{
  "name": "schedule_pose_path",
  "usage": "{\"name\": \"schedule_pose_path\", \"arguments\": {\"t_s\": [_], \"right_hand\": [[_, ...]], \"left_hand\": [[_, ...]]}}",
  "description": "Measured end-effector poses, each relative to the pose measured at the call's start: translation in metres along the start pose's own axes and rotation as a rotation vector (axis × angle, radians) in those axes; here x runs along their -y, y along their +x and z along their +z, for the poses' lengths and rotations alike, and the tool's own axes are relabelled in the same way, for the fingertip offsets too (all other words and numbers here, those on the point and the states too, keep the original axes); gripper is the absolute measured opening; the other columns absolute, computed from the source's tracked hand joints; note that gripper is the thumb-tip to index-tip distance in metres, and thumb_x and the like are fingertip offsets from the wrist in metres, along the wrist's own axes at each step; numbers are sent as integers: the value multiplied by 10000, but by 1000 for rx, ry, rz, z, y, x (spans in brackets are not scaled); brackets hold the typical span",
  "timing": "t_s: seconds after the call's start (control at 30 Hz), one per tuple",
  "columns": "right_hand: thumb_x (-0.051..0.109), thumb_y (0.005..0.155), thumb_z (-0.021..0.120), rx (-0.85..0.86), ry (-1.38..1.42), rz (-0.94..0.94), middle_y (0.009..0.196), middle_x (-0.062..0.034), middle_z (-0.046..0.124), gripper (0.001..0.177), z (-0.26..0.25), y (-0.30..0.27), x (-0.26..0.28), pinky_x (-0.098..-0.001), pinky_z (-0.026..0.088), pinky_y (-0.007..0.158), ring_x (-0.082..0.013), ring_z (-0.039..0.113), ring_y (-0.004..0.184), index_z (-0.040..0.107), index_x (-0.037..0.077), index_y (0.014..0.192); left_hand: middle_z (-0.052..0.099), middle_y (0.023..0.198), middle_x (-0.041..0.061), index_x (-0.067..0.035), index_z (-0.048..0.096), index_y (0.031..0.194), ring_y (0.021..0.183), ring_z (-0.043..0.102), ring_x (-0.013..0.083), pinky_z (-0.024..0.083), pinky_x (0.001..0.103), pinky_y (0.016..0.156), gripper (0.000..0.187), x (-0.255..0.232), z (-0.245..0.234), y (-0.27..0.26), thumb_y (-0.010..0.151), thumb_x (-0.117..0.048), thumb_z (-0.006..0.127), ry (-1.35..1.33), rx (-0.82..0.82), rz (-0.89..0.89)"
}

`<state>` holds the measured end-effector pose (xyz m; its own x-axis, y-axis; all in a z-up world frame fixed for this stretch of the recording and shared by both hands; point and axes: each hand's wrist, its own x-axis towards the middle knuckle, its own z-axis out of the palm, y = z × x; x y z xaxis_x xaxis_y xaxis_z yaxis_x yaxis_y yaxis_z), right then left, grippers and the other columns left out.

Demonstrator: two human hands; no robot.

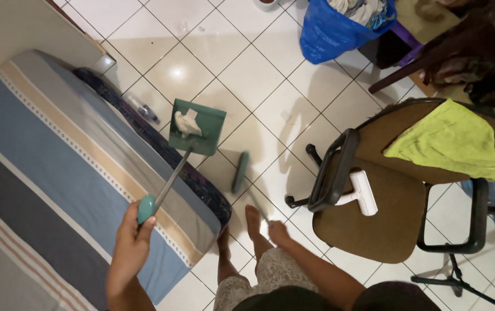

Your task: Cleaning a room by sweeping the floor with a broom and dustpan, using a lint roller on an office chair, and folding a cloth.

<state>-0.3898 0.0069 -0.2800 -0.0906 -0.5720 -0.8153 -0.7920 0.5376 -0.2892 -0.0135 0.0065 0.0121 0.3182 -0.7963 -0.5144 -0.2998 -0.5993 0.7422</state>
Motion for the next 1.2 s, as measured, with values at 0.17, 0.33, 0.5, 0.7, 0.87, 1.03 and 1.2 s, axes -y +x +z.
{"name": "schedule_pose_path", "arguments": {"t_s": [0.17,0.33,0.5,0.7,0.87,1.03,1.2], "right_hand": [[309,1001,450,28,23,-322,1530,-142,510,545,103,110,-23,-392,319,1224,-315,475,1418,493,114,1508],[243,955,479,93,260,-114,1017,-102,657,198,3,78,26,-407,483,602,-260,639,879,583,150,1096],[123,967,501,-72,268,-255,771,-71,679,198,-55,45,-78,-398,440,601,-195,599,689,698,104,954],[190,943,456,-270,12,-48,839,-193,683,196,-66,26,-157,-536,424,690,-367,635,761,545,69,817],[47,933,438,-135,221,308,982,-177,697,248,-30,85,-119,-403,506,482,-301,703,770,618,-51,1073],[179,867,597,-2,22,31,1208,-190,690,469,11,115,6,-440,592,858,-348,692,1087,597,30,1311],[118,939,408,-14,-119,-111,1165,-211,686,328,-2,158,51,-472,581,894,-409,678,1070,678,23,1098]], "left_hand": [[609,1182,73,-164,528,1457,1081,560,243,416,388,926,469,-23,8,-2,1003,-279,498,40,-1,-174],[637,1229,81,-125,534,1425,1117,578,229,427,373,976,469,26,16,17,977,-263,550,93,-37,78],[585,981,68,-86,563,1332,930,537,198,421,346,867,365,-2,20,28,1010,-257,552,35,-46,167],[514,921,58,-78,547,1270,855,491,205,377,353,797,289,-41,14,47,1047,-259,517,34,-34,77],[588,1142,95,-80,518,1394,1092,551,252,398,403,950,388,-63,19,79,1032,-219,506,4,-32,-11],[599,1136,87,-82,515,1429,1076,550,239,401,391,954,433,-62,12,131,1015,-210,528,-18,4,-5],[552,1039,75,-71,527,1402,1001,508,228,377,376,922,391,-81,-12,164,1033,-198,518,-20,40,49]]}}
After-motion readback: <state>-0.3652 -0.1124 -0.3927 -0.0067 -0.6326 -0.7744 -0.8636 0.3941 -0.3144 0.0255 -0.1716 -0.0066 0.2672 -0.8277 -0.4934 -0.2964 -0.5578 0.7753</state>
